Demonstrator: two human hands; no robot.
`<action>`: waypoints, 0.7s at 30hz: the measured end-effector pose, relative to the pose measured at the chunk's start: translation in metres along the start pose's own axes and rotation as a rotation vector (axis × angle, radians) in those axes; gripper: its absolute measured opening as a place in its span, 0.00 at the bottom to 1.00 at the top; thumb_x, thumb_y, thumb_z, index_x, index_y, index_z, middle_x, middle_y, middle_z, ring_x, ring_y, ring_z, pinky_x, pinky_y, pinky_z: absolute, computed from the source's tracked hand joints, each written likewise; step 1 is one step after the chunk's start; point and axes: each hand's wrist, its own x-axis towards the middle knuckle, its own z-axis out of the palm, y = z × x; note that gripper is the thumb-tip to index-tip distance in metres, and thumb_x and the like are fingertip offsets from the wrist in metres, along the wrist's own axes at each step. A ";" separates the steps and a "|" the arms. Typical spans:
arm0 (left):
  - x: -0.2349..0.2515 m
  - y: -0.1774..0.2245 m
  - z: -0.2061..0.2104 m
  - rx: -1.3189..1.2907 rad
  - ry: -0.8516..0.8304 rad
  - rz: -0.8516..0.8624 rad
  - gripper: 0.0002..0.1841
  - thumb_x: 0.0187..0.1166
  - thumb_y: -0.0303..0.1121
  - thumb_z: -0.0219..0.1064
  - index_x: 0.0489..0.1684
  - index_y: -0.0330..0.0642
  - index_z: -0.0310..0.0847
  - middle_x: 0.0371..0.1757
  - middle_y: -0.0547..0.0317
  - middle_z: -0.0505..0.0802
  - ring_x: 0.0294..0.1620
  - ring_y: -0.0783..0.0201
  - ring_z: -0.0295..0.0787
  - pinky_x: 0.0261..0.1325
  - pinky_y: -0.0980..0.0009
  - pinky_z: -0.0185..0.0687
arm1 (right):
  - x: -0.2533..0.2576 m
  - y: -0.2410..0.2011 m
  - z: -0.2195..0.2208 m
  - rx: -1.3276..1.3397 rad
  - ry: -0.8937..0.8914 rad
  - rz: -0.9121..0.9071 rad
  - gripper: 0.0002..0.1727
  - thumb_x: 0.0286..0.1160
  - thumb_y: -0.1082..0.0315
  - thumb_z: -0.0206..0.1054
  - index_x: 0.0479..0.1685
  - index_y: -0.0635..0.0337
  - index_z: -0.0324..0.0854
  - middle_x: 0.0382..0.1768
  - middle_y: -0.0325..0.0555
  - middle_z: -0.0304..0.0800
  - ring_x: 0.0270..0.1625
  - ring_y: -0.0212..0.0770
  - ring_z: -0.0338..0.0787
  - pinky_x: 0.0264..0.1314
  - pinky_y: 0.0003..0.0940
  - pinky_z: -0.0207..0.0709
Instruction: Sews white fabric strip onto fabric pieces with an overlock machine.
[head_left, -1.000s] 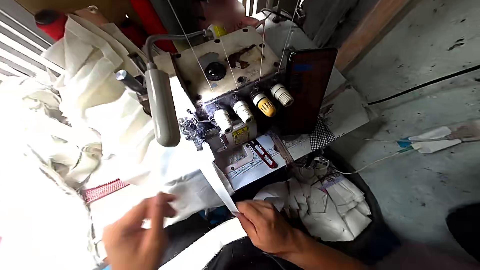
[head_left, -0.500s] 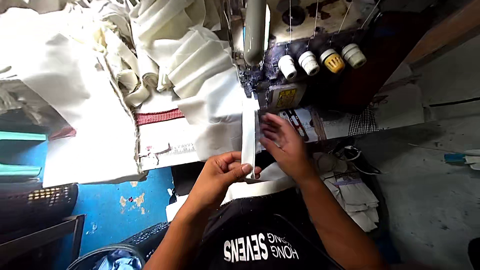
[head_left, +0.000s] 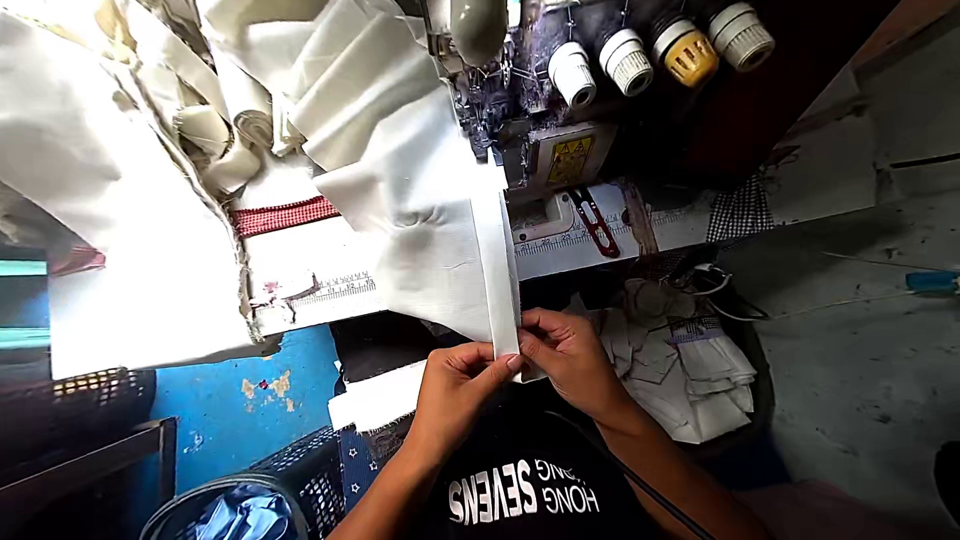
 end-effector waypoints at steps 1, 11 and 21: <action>-0.001 0.002 0.000 -0.006 -0.011 -0.001 0.06 0.78 0.29 0.73 0.36 0.34 0.93 0.32 0.56 0.97 0.34 0.68 0.95 0.44 0.71 0.92 | 0.001 -0.002 -0.003 -0.023 -0.033 -0.009 0.07 0.81 0.75 0.66 0.46 0.69 0.89 0.39 0.43 0.95 0.39 0.28 0.93 0.45 0.24 0.90; 0.003 0.021 -0.011 0.609 -0.018 0.219 0.12 0.78 0.42 0.74 0.31 0.45 0.94 0.31 0.69 0.97 0.34 0.80 0.93 0.41 0.76 0.89 | 0.003 -0.010 -0.002 -0.227 0.012 -0.186 0.10 0.75 0.65 0.75 0.30 0.63 0.91 0.35 0.40 0.95 0.42 0.26 0.92 0.49 0.22 0.87; 0.095 0.081 -0.042 1.059 0.188 0.714 0.19 0.85 0.41 0.64 0.65 0.39 0.88 0.73 0.50 0.88 0.83 0.51 0.75 0.90 0.45 0.60 | 0.002 -0.033 0.001 -0.119 -0.061 -0.319 0.10 0.79 0.66 0.72 0.33 0.62 0.89 0.37 0.39 0.94 0.44 0.26 0.92 0.48 0.22 0.88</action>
